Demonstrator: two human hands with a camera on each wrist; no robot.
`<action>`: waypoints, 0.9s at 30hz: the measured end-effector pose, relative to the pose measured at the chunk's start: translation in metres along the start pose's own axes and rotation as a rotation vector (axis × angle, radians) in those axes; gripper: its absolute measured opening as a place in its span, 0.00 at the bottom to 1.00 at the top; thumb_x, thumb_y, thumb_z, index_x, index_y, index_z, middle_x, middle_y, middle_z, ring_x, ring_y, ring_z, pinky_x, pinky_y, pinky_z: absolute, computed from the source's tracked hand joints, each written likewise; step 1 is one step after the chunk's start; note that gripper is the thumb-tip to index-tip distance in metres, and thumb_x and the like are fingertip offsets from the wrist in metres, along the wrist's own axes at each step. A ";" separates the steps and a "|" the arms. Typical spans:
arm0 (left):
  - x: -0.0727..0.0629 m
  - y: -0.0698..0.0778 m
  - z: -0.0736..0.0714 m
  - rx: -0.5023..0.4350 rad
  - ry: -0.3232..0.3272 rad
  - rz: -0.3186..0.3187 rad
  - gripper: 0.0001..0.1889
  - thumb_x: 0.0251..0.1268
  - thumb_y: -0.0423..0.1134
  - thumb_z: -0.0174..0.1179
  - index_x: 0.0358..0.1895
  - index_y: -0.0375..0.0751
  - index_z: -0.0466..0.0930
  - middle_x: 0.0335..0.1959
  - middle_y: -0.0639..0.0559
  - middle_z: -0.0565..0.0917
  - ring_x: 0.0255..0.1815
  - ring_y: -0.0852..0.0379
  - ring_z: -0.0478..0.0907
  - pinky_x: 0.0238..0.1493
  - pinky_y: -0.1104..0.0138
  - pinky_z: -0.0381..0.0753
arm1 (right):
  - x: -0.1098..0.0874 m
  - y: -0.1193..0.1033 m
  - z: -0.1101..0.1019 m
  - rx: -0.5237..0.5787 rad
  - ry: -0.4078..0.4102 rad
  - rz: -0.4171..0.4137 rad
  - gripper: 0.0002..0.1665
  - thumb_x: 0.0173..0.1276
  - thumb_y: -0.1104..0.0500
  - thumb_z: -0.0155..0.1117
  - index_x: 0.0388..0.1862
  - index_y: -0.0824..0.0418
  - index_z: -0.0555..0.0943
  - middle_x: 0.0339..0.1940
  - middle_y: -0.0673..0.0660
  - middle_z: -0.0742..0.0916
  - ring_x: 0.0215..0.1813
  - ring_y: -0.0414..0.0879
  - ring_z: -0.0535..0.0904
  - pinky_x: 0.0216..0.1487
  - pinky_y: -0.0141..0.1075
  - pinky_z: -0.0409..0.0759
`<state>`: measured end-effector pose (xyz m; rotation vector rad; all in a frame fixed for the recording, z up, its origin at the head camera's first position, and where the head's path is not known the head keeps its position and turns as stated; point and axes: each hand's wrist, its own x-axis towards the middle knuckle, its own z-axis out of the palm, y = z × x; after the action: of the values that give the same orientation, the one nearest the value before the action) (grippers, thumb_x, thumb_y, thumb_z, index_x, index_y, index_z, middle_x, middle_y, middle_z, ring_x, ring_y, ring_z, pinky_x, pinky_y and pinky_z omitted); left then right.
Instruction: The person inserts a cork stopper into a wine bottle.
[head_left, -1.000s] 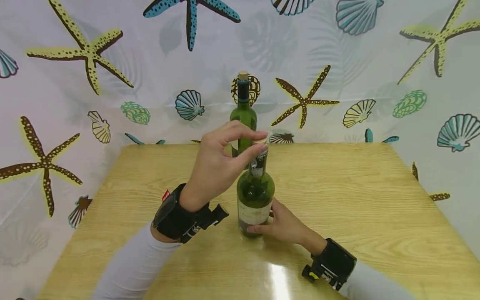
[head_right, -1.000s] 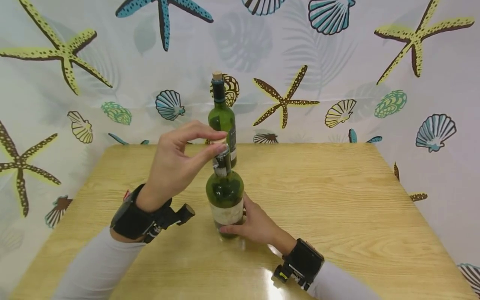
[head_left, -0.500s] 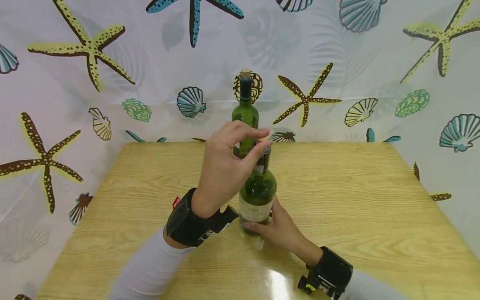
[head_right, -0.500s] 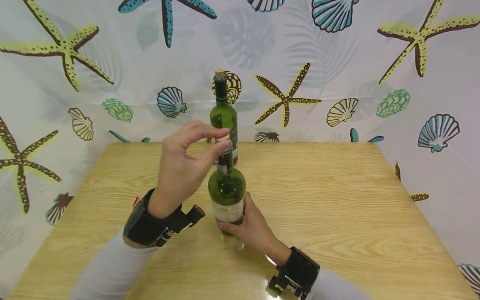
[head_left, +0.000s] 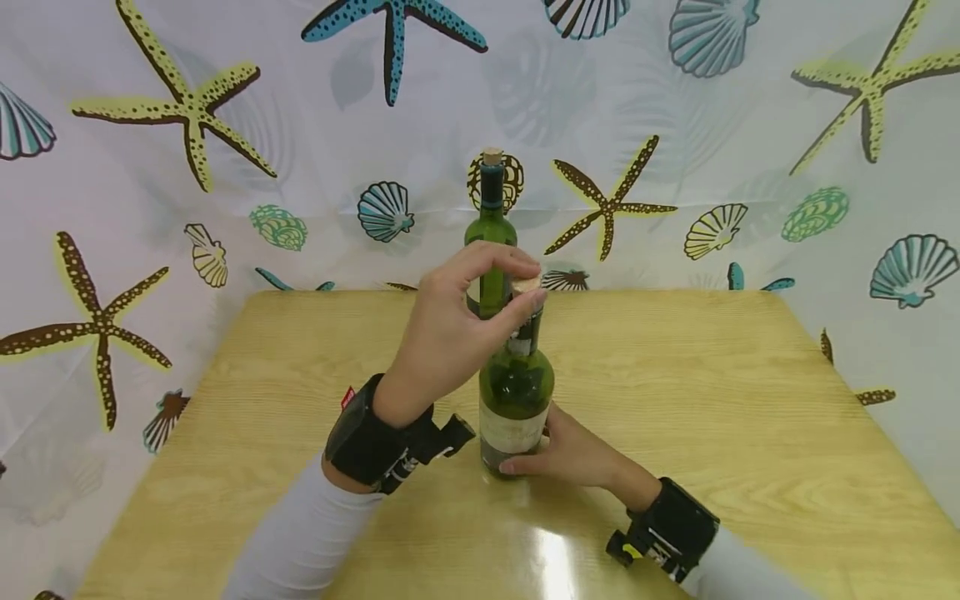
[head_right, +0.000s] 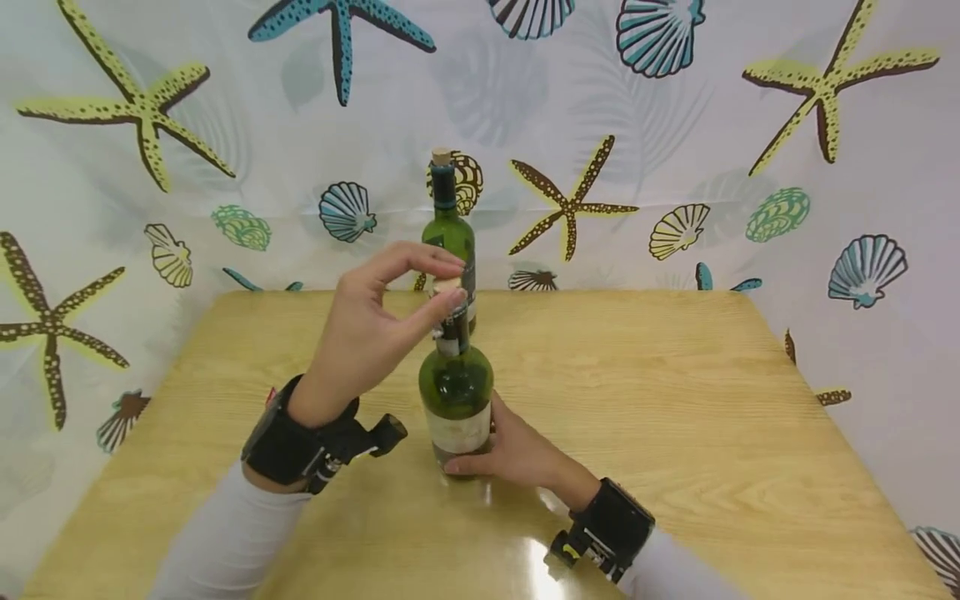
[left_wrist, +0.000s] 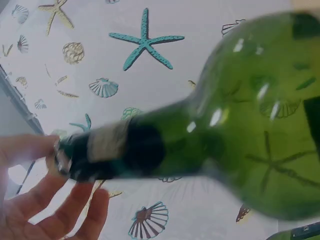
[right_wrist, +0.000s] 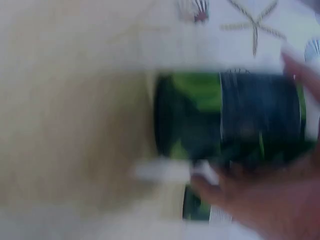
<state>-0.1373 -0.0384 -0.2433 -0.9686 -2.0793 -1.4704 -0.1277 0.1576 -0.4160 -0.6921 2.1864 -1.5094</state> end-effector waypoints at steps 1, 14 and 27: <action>0.000 -0.001 -0.003 -0.023 -0.040 -0.023 0.09 0.65 0.33 0.68 0.46 0.36 0.85 0.48 0.46 0.86 0.55 0.55 0.80 0.61 0.64 0.75 | 0.000 0.003 -0.006 0.011 -0.062 -0.005 0.51 0.62 0.55 0.76 0.77 0.58 0.58 0.73 0.61 0.70 0.75 0.61 0.64 0.72 0.61 0.63; -0.004 -0.005 -0.006 -0.167 -0.123 -0.128 0.11 0.66 0.31 0.67 0.49 0.35 0.88 0.49 0.46 0.87 0.55 0.57 0.81 0.63 0.62 0.75 | -0.003 0.029 -0.030 0.036 -0.252 -0.031 0.46 0.67 0.58 0.72 0.78 0.60 0.59 0.74 0.62 0.71 0.76 0.65 0.63 0.74 0.64 0.56; -0.018 -0.010 0.005 -0.130 -0.003 -0.032 0.28 0.69 0.36 0.65 0.71 0.36 0.70 0.60 0.43 0.81 0.65 0.53 0.74 0.69 0.53 0.68 | -0.008 0.002 -0.023 -0.131 -0.051 -0.128 0.57 0.66 0.55 0.73 0.83 0.50 0.46 0.79 0.59 0.64 0.79 0.62 0.58 0.73 0.64 0.58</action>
<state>-0.1328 -0.0406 -0.2638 -0.9899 -2.0310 -1.6385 -0.1351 0.1799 -0.4097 -0.9190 2.2551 -1.4016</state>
